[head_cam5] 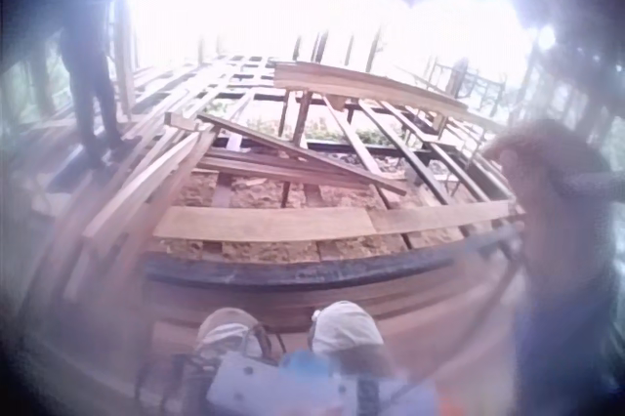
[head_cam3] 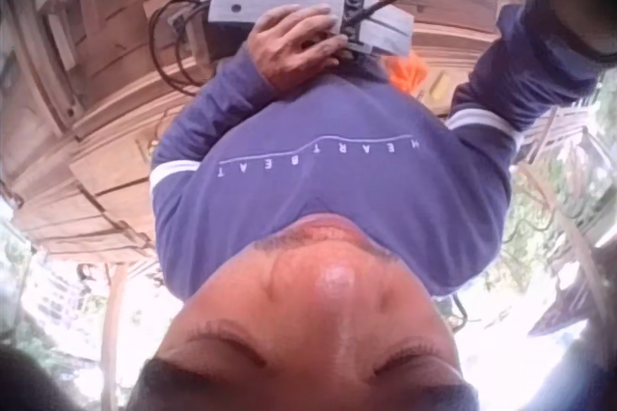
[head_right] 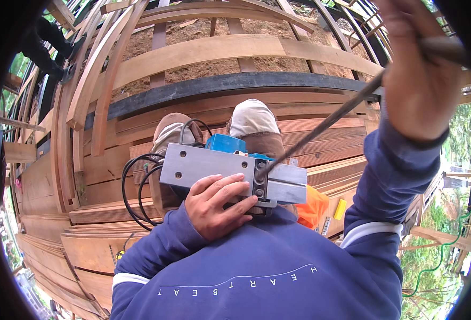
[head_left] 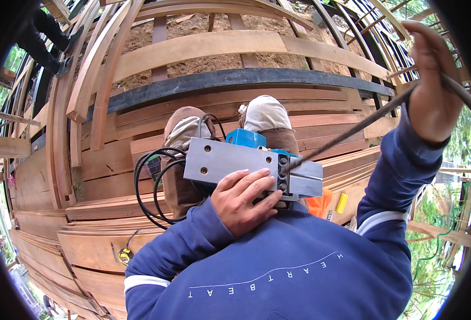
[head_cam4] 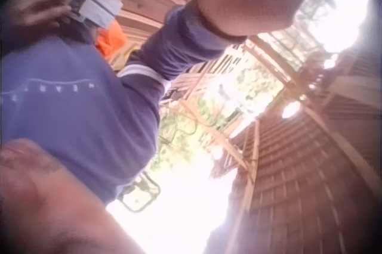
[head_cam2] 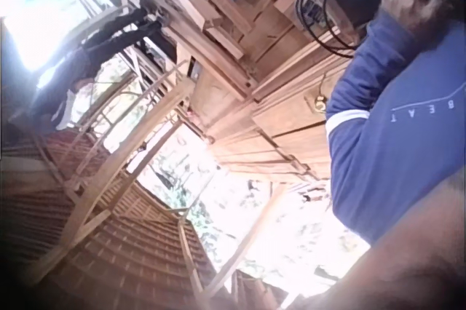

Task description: The person sits on a wooden structure and uses a square to check the flatness of a power planer's base, then uses a metal rod to adjust or clear the blade area.

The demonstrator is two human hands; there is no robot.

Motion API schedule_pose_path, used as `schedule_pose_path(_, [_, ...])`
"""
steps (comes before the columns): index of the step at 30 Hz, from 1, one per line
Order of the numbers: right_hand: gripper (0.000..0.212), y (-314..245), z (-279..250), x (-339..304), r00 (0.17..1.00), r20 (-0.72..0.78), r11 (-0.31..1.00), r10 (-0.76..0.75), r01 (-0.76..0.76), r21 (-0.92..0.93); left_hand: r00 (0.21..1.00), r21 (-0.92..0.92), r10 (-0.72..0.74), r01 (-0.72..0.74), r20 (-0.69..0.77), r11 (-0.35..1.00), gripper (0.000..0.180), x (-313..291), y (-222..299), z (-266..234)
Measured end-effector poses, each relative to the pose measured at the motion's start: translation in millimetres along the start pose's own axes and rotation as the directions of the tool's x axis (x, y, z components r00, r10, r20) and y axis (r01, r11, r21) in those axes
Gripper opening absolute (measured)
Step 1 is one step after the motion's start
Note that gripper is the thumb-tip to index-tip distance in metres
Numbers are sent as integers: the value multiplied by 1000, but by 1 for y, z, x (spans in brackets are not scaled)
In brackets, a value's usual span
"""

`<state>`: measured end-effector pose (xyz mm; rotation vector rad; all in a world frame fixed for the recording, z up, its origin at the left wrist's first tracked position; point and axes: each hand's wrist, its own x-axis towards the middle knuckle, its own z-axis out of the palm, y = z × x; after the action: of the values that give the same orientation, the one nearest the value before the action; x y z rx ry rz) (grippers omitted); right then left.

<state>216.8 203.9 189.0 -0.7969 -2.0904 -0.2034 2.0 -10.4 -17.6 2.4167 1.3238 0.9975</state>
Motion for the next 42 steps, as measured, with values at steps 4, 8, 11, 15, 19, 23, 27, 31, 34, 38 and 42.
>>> schedule_pose_path(4, [28,12,-23,-2,995,-96,994,-38,48,98,998,10,-41,41,50,999,47,1,10,-2])
schedule_pose_path(8, [29,30,-35,-22,997,-63,994,-47,53,95,1000,85,-28,27,11,996,48,-1,10,7])
schedule_pose_path(11, [29,29,-37,-31,998,3,994,-64,64,93,1000,100,-17,15,18,995,49,1,11,8])
schedule_pose_path(15, [29,19,-22,-36,998,15,982,-69,65,176,999,107,-29,27,16,994,49,4,13,7])
schedule_pose_path(19, [26,25,-12,-39,991,-18,953,-132,132,271,999,110,-43,40,23,993,49,5,14,7])
schedule_pose_path(23, [27,32,-15,-42,987,2,952,-159,153,266,997,110,-65,61,34,992,51,5,16,6])
schedule_pose_path(27, [28,26,-18,-44,992,-13,970,-127,127,209,997,98,-68,64,38,993,53,6,15,6])
schedule_pose_path(31, [28,23,-11,-44,990,-40,952,-139,144,270,997,91,-67,63,37,994,54,6,15,5])
schedule_pose_path(34, [29,25,-11,-43,986,-39,940,-165,169,296,997,85,-67,64,39,994,54,6,15,5])
schedule_pose_path(38, [30,30,-3,-38,974,-55,909,-220,225,350,996,75,-75,72,46,995,54,6,14,5])
schedule_pose_path(42, [30,34,-3,-35,959,-48,888,-278,276,369,996,48,-73,71,51,996,39,5,14,5])
